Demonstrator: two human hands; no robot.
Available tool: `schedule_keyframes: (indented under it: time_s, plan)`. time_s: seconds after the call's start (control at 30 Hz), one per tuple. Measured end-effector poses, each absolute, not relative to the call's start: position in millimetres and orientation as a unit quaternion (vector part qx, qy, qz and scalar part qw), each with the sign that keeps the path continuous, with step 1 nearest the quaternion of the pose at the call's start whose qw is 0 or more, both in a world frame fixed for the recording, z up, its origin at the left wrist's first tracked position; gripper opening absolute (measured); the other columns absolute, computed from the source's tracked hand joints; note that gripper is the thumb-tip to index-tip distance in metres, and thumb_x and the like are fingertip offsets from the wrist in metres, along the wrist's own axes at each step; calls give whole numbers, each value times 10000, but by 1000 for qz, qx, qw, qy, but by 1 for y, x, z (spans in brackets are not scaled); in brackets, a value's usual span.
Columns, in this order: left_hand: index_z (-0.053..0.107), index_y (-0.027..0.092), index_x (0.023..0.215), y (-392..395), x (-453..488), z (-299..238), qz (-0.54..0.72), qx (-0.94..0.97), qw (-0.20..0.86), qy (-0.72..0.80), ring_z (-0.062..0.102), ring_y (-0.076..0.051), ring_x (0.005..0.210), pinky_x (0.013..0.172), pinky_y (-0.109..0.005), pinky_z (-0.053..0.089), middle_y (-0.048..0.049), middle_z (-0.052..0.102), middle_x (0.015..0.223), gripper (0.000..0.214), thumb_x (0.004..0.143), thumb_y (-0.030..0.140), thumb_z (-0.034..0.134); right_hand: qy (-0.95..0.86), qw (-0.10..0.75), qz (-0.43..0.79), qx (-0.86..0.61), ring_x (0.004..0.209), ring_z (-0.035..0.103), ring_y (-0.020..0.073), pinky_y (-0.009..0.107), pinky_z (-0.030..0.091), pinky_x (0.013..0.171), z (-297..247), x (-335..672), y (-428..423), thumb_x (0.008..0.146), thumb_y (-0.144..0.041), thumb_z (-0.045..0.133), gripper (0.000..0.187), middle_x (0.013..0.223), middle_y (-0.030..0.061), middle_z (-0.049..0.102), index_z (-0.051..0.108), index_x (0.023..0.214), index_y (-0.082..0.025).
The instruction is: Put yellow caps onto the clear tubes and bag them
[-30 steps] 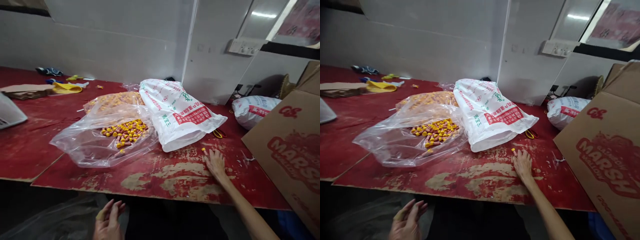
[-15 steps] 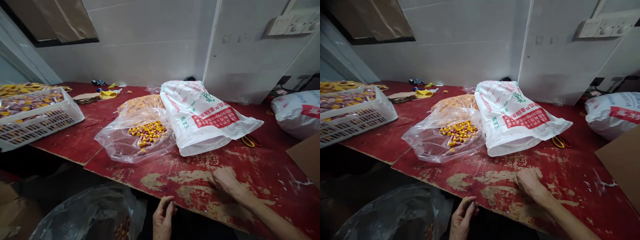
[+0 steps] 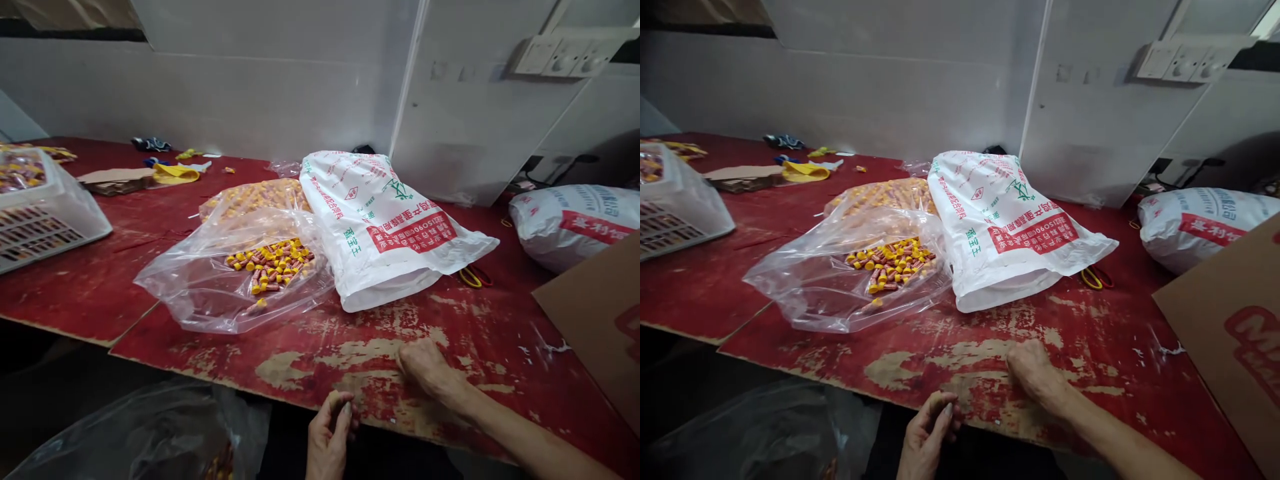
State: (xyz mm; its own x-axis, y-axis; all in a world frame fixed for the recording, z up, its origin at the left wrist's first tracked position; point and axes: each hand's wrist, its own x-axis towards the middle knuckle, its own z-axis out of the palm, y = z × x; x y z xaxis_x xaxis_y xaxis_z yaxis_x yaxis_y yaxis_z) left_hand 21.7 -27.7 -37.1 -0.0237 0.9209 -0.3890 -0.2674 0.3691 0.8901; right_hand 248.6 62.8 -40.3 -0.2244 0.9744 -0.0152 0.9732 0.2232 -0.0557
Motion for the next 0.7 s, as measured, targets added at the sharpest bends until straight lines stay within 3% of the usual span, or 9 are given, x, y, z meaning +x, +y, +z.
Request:
schedule_keyframes:
  time_s: [0.1,0.17,0.27,0.4,0.53,0.7]
  plan:
    - [675,176,870,-28,24,-33,459,307,656,515,564,-138,580,490,-221,432,-34,644,702,436,638,542,719,-799,-28,42,-599,390,350,107,260,238,457,-34,247,57,704,-87,521,253,408,-5,419,527,464,-167]
    - [653,177,939,-29,28,-26,471,284,666,504,588,-147,613,514,-238,458,-49,652,782,460,661,540,705,-809,-13,43,-587,434,441,132,259,277,464,-25,236,47,800,-149,474,264,482,15,518,605,572,-175]
    - [620,174,1008,-31,35,-15,501,209,702,461,622,-165,716,614,-269,494,-78,654,890,459,709,516,681,-836,128,61,-530,639,590,155,239,404,551,-17,200,21,914,-225,373,293,749,45,647,655,843,-197]
    - [624,171,920,-32,27,-8,568,104,706,409,610,-141,761,690,-237,474,-41,640,818,368,682,429,736,-856,294,124,-408,767,609,150,239,495,655,-17,143,-12,940,-254,362,247,886,51,633,577,1050,-200]
    - [594,182,949,-40,-20,-14,613,70,621,484,572,-117,608,601,-234,460,3,610,702,453,616,434,768,-865,357,125,-329,944,601,191,281,531,769,-21,126,-8,909,-229,407,311,1046,111,597,499,1201,-170]
    - [508,218,1098,-55,-123,-64,578,132,360,720,570,-147,548,540,-256,452,41,585,660,566,646,536,634,-823,380,86,-413,950,619,194,294,543,777,-36,171,31,927,-229,394,244,1047,92,595,570,1095,-207]
